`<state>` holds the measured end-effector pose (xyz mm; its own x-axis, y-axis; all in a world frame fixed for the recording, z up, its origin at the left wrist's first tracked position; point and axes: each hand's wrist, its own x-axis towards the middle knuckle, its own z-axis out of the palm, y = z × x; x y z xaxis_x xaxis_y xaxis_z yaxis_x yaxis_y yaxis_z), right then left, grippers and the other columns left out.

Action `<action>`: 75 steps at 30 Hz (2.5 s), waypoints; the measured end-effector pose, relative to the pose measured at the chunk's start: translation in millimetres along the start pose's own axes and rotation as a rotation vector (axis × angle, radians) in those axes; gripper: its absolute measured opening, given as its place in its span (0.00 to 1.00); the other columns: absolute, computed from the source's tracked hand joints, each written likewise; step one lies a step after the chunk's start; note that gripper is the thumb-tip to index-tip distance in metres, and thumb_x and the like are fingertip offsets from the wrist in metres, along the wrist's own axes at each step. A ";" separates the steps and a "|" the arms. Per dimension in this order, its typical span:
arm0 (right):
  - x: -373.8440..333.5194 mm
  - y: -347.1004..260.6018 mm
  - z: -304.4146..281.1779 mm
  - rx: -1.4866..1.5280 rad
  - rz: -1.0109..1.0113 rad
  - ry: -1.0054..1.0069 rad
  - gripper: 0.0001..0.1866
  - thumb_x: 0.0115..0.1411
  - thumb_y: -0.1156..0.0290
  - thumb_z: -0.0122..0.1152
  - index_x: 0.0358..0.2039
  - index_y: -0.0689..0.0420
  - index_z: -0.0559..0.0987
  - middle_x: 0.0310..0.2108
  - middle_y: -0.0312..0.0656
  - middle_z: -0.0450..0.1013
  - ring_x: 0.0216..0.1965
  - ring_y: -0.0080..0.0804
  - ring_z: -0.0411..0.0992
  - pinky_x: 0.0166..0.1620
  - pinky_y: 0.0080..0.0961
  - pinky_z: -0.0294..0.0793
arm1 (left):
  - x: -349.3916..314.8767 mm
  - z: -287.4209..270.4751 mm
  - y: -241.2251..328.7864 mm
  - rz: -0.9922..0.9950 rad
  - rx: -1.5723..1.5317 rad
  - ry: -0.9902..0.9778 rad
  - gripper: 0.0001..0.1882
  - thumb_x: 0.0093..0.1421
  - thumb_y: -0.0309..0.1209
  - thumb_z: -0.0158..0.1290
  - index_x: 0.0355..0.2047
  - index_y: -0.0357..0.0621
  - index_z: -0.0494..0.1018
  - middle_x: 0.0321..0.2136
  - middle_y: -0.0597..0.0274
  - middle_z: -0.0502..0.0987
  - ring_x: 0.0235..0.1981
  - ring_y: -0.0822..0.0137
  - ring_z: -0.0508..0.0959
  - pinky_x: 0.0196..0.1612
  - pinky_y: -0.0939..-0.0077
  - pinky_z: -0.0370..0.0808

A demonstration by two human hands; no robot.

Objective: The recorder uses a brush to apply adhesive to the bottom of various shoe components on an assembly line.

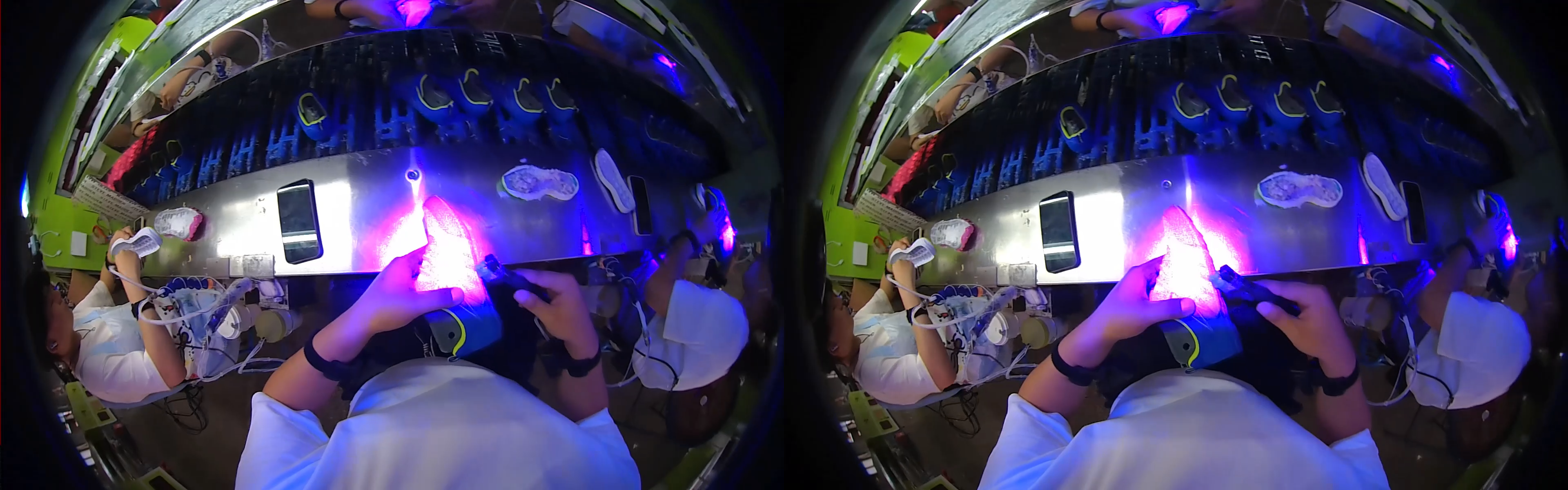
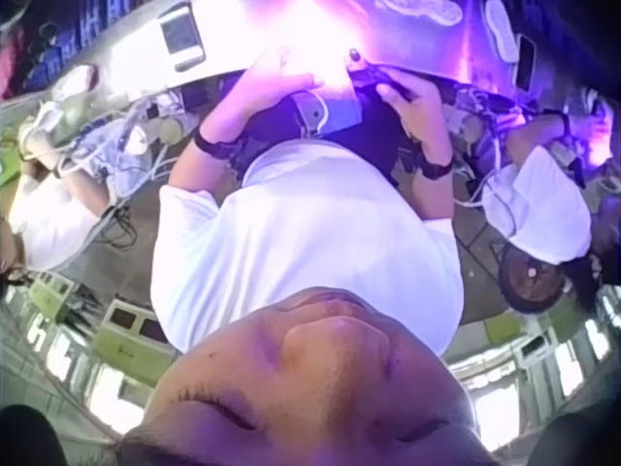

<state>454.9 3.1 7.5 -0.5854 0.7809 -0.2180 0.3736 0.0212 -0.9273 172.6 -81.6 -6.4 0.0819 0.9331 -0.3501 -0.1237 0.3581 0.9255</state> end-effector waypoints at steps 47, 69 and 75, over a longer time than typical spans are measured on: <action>-0.5 -44.2 -12.9 -0.455 -0.420 0.095 0.21 0.50 0.79 0.71 0.47 0.56 0.85 0.22 0.37 0.68 0.20 0.24 0.63 0.26 0.23 0.60 | -28.9 18.9 -34.0 -0.514 -1.543 -0.321 0.38 0.69 0.55 0.47 0.65 0.34 0.61 0.47 0.37 0.77 0.38 0.50 0.84 0.36 0.71 0.87; 24.3 -36.0 40.3 -0.203 -0.164 0.269 0.20 0.59 0.74 0.69 0.52 0.64 0.80 0.42 0.53 0.81 0.44 0.42 0.81 0.48 0.32 0.77 | -21.6 -16.6 8.0 0.063 -0.535 -0.201 0.43 0.54 0.25 0.67 0.68 0.36 0.59 0.59 0.59 0.72 0.60 0.66 0.73 0.64 0.65 0.69; -7.7 -22.9 54.7 -0.201 -0.327 0.131 0.18 0.56 0.77 0.71 0.48 0.64 0.82 0.39 0.47 0.81 0.42 0.34 0.79 0.48 0.29 0.77 | 1.8 -72.2 51.7 0.250 0.000 -0.006 0.53 0.51 0.29 0.72 0.71 0.35 0.53 0.61 0.52 0.71 0.61 0.61 0.71 0.66 0.63 0.68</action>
<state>411.5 -37.6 13.8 -0.6051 0.7852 0.1314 0.3239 0.3935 -0.8604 95.0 -59.1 30.4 0.0551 0.9924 -0.1096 -0.1409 0.1164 0.9832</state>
